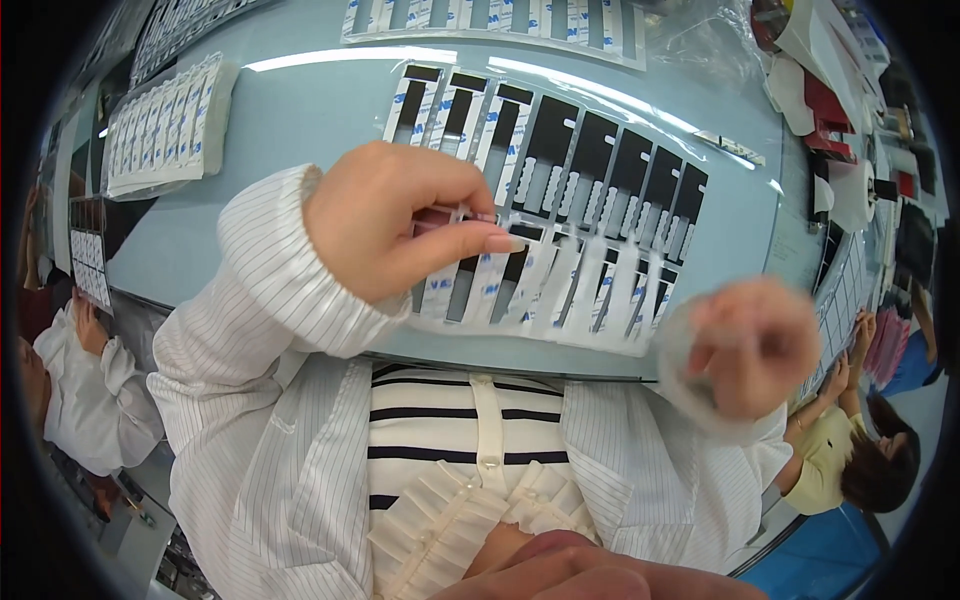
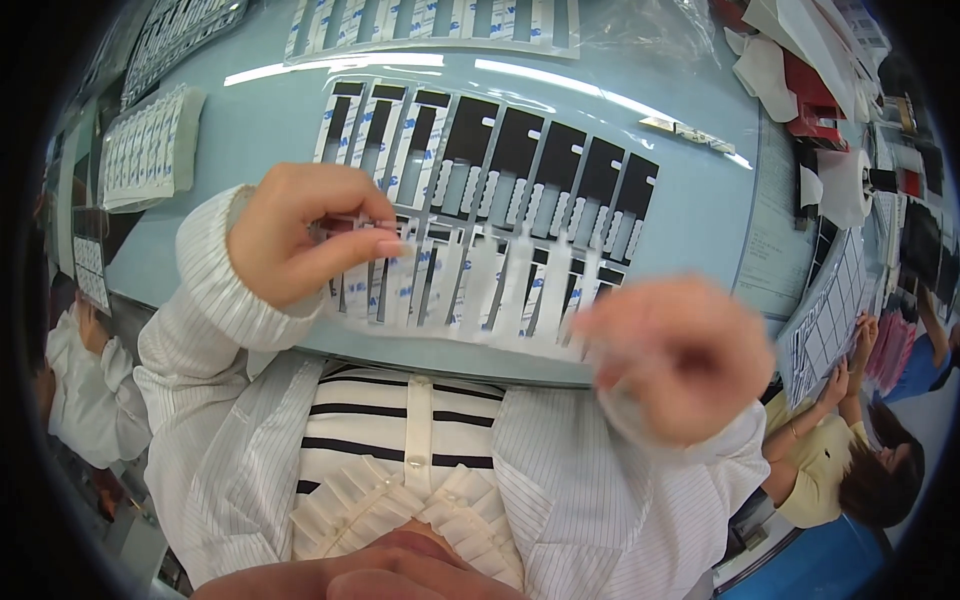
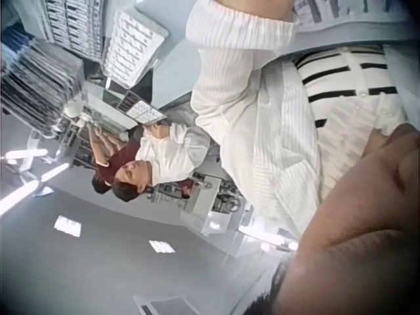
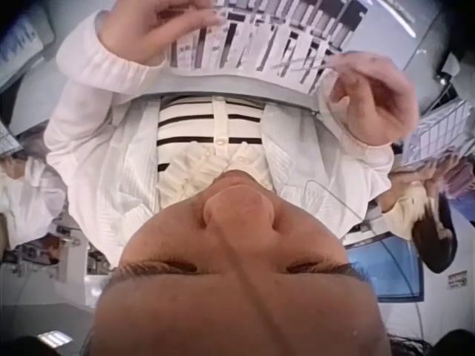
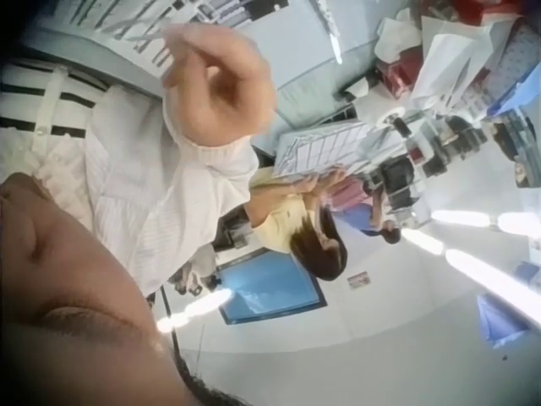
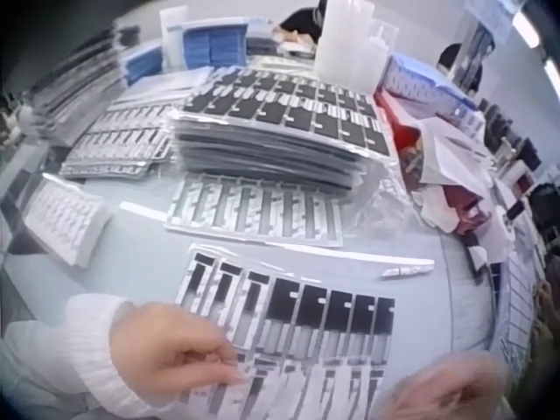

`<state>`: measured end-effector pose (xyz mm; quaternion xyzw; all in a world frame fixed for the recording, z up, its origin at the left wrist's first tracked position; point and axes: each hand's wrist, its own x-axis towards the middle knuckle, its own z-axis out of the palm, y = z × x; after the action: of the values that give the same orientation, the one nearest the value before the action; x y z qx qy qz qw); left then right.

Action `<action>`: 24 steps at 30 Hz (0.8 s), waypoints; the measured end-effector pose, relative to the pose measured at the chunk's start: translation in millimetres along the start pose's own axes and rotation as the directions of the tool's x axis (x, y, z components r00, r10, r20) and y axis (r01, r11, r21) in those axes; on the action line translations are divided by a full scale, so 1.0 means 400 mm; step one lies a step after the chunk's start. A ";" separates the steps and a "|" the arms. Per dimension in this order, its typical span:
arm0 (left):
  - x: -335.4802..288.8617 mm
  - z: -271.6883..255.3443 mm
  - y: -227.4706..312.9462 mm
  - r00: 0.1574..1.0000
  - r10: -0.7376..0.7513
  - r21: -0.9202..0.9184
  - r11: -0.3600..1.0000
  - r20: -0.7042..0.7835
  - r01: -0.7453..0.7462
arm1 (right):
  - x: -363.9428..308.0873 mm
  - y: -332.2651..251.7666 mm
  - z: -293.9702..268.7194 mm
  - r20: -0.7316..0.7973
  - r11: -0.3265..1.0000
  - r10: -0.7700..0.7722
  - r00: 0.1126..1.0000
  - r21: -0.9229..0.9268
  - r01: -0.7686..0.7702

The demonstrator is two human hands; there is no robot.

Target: The worker is picking and placing small electronic components or adhesive strips at a manufacturing assembly station.

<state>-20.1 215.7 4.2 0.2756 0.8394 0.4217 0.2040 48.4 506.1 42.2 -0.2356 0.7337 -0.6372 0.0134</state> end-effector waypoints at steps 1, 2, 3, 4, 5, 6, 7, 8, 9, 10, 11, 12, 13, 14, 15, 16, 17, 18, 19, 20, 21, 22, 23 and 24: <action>-0.002 -0.002 0.000 0.997 0.012 -0.124 0.992 0.072 -0.003 | 0.004 -0.010 0.000 -0.227 0.940 0.341 0.912 0.116 -0.322; -0.007 0.001 -0.006 0.995 0.057 -0.181 0.983 0.077 -0.042 | 0.023 -0.004 -0.008 -0.230 0.938 0.346 0.910 0.117 -0.327; -0.009 -0.003 -0.010 0.995 0.057 -0.185 0.982 0.082 -0.041 | 0.056 0.017 -0.021 -0.201 0.880 0.467 0.861 0.204 -0.429; -0.011 -0.007 -0.017 0.984 0.054 -0.255 0.967 0.171 -0.008 | 0.083 0.048 -0.031 -0.154 0.802 0.578 0.802 0.290 -0.522; -0.009 -0.012 -0.020 0.963 0.064 -0.324 0.946 0.263 0.026 | 0.102 0.068 -0.032 -0.157 0.798 0.584 0.796 0.292 -0.528; -0.007 -0.007 -0.023 0.959 0.096 -0.347 0.938 0.266 0.003 | 0.121 0.088 -0.024 -0.096 0.742 0.651 0.753 0.293 -0.603; -0.008 -0.001 -0.024 0.958 0.093 -0.349 0.937 0.270 0.008 | 0.136 0.107 -0.011 -0.030 0.681 0.709 0.705 0.290 -0.673; -0.007 0.005 -0.024 0.966 0.154 -0.235 0.966 0.209 -0.103 | 0.149 0.124 0.001 -0.029 0.676 0.713 0.701 0.293 -0.676; -0.006 0.013 -0.023 0.962 0.223 -0.112 0.972 0.154 -0.208 | 0.160 0.140 0.014 0.003 0.662 0.721 0.693 0.293 -0.690; -0.007 0.027 -0.019 0.952 0.303 0.079 0.949 0.044 -0.305 | 0.168 0.152 0.026 0.039 0.647 0.728 0.685 0.293 -0.704; -0.008 0.031 -0.016 0.954 0.297 0.074 0.951 0.045 -0.300 | 0.173 0.156 0.035 0.043 0.641 0.732 0.680 0.295 -0.709; -0.009 0.033 -0.014 0.945 0.323 0.140 0.934 0.056 -0.328 | 0.178 0.157 0.043 0.036 0.636 0.739 0.673 0.294 -0.714; -0.010 0.035 -0.015 0.935 0.348 0.206 0.912 0.069 -0.355 | 0.180 0.160 0.047 0.029 0.631 0.745 0.666 0.293 -0.718; -0.012 0.047 -0.024 0.921 0.388 0.226 0.895 0.029 -0.384 | 0.176 0.166 0.049 0.044 0.639 0.734 0.677 0.292 -0.712; -0.012 0.045 -0.022 0.923 0.384 0.223 0.898 0.030 -0.380 | 0.175 0.167 0.050 0.048 0.634 0.738 0.673 0.293 -0.716; -0.012 0.040 -0.017 0.915 0.401 0.251 0.883 0.032 -0.396 | 0.174 0.169 0.051 0.047 0.649 0.728 0.684 0.277 -0.709; -0.013 0.037 -0.013 0.907 0.419 0.279 0.867 0.036 -0.412 | 0.173 0.171 0.052 0.047 0.663 0.717 0.695 0.261 -0.701; -0.014 0.037 -0.012 0.910 0.413 0.277 0.871 0.036 -0.406 | 0.171 0.174 0.052 0.052 0.659 0.720 0.692 0.263 -0.705; -0.014 0.036 -0.012 0.915 0.401 0.302 0.867 0.047 -0.396 | 0.169 0.175 0.053 0.043 0.673 0.710 0.703 0.251 -0.695; -0.015 0.037 -0.012 0.919 0.389 0.327 0.863 0.058 -0.386 | 0.167 0.175 0.053 0.033 0.688 0.700 0.714 0.239 -0.686; -0.014 0.039 -0.012 0.920 0.388 0.323 0.865 0.059 -0.385 | 0.167 0.174 0.053 0.035 0.684 0.703 0.711 0.239 -0.689; -0.014 0.040 -0.011 0.921 0.386 0.342 0.859 0.059 -0.382 | 0.168 0.173 0.054 0.024 0.689 0.702 0.712 0.231 -0.687; -0.014 0.042 -0.012 0.921 0.384 0.361 0.852 0.059 -0.379 | 0.168 0.173 0.055 0.013 0.694 0.700 0.714 0.221 -0.685; -0.017 0.044 -0.013 0.922 0.383 0.359 0.854 0.058 -0.377 | 0.167 0.175 0.057 0.015 0.692 0.702 0.712 0.220 -0.687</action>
<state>-6.4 219.3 -9.2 0.4653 0.8333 0.2931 0.0558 -26.6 466.0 -9.3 0.0843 0.6966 -0.6663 0.2523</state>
